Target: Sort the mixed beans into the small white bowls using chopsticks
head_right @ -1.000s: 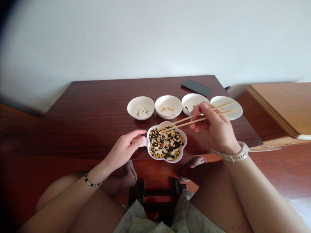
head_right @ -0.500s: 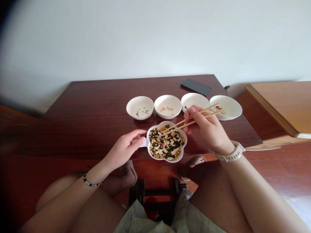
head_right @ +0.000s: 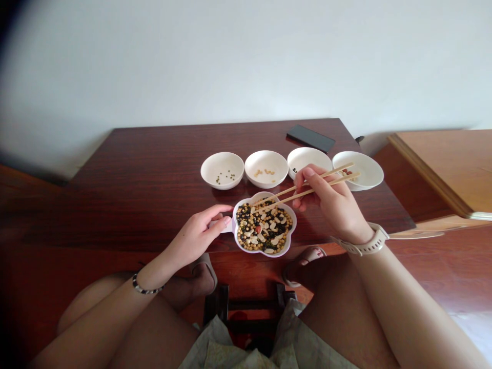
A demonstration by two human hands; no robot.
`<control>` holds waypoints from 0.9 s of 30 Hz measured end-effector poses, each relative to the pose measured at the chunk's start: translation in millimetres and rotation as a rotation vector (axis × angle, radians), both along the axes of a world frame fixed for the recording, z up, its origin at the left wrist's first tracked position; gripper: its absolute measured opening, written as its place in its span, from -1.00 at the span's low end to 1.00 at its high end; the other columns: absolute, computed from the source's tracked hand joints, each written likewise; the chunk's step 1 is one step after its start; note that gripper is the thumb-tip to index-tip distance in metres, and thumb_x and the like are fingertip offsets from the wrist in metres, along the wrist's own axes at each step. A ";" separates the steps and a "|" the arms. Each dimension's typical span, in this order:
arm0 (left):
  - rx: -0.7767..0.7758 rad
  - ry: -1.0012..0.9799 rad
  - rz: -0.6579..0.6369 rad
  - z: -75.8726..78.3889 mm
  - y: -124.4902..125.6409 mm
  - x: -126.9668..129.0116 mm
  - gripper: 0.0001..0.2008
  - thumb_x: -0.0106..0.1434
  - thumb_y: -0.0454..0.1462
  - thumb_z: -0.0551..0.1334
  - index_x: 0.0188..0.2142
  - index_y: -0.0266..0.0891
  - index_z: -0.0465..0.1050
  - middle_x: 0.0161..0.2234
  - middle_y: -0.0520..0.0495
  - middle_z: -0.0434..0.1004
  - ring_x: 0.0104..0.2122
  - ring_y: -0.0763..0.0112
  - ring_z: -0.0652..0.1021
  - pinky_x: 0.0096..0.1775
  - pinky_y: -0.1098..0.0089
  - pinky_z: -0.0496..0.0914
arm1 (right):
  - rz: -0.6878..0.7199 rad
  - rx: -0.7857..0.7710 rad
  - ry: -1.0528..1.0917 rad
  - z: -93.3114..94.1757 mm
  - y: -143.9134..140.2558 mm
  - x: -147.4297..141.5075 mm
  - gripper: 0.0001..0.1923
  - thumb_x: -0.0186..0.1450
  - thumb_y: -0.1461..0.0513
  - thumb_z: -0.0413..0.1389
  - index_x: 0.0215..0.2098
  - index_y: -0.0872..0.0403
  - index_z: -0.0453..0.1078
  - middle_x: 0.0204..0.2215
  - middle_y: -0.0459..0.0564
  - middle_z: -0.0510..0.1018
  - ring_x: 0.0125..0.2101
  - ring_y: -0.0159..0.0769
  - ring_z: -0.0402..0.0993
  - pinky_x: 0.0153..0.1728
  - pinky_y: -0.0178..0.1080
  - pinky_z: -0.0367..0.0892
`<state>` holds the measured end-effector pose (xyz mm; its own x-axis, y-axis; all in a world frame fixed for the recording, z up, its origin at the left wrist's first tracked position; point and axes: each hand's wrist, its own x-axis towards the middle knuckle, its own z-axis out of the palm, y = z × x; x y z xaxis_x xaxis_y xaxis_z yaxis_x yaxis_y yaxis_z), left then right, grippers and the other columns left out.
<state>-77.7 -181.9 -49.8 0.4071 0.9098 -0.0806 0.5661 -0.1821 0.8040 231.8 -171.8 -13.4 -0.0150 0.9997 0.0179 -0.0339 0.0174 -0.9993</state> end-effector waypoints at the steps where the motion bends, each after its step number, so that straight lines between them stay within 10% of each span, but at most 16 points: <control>1: 0.002 0.001 -0.001 0.1 0.0 0.2 -0.60 0.54 -0.08 0.15 0.21 -0.20 0.54 -0.14 -0.11 0.69 -0.15 0.22 0.65 -0.09 0.27 0.48 | 0.005 0.004 0.001 0.7 -0.2 -0.8 -0.62 0.45 -0.05 0.23 -0.34 0.05 0.49 -0.47 -0.04 0.48 -0.51 -0.37 0.47 -0.55 -0.35 0.41; 27: 0.000 0.017 0.005 1.5 -0.7 4.7 -0.60 0.54 -0.08 0.16 0.21 -0.19 0.54 -0.14 -0.10 0.70 -0.17 0.23 0.66 -0.08 0.27 0.48 | -0.020 0.017 -0.008 -6.9 2.1 -2.2 -0.62 0.48 -0.04 0.20 -0.35 0.04 0.49 -0.50 -0.03 0.52 -0.51 -0.33 0.47 -0.51 -0.31 0.42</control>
